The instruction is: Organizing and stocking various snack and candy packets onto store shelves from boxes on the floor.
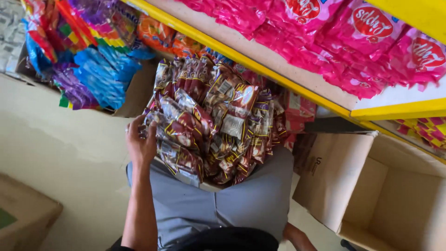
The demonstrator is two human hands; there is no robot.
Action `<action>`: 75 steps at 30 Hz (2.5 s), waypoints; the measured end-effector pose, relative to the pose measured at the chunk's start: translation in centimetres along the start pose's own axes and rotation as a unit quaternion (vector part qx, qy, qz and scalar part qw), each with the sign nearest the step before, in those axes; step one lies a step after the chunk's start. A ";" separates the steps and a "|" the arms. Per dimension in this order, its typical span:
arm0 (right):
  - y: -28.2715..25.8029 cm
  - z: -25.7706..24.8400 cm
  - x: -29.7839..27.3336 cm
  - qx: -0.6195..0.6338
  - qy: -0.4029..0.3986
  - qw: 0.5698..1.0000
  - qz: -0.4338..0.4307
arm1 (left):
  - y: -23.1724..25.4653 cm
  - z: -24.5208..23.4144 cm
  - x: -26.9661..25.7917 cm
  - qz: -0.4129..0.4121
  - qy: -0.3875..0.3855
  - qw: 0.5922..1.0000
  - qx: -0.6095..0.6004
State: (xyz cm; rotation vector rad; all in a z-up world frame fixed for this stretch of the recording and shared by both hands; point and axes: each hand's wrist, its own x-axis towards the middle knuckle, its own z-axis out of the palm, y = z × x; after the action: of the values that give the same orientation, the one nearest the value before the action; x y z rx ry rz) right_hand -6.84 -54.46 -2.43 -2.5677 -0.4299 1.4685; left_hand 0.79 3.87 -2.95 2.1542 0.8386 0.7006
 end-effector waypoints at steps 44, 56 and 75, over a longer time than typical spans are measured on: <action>-19.9 -11.4 5.1 0.606 0.047 0.705 -0.367 | 11.9 -2.2 -12.7 -0.275 -0.337 0.750 -0.498; -18.5 -13.9 5.8 0.766 -0.175 0.487 -0.380 | 13.4 2.1 -10.9 -0.263 -0.297 0.739 -0.545; -15.1 -17.5 2.3 0.691 -0.027 0.644 -0.327 | 15.2 6.2 -11.6 -0.226 -0.447 0.693 -0.518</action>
State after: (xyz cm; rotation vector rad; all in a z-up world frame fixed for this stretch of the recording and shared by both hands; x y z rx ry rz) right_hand 6.71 -39.27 8.68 -0.9406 -0.0776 0.8866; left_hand 2.80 -15.40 2.45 0.9192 0.2380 -0.2024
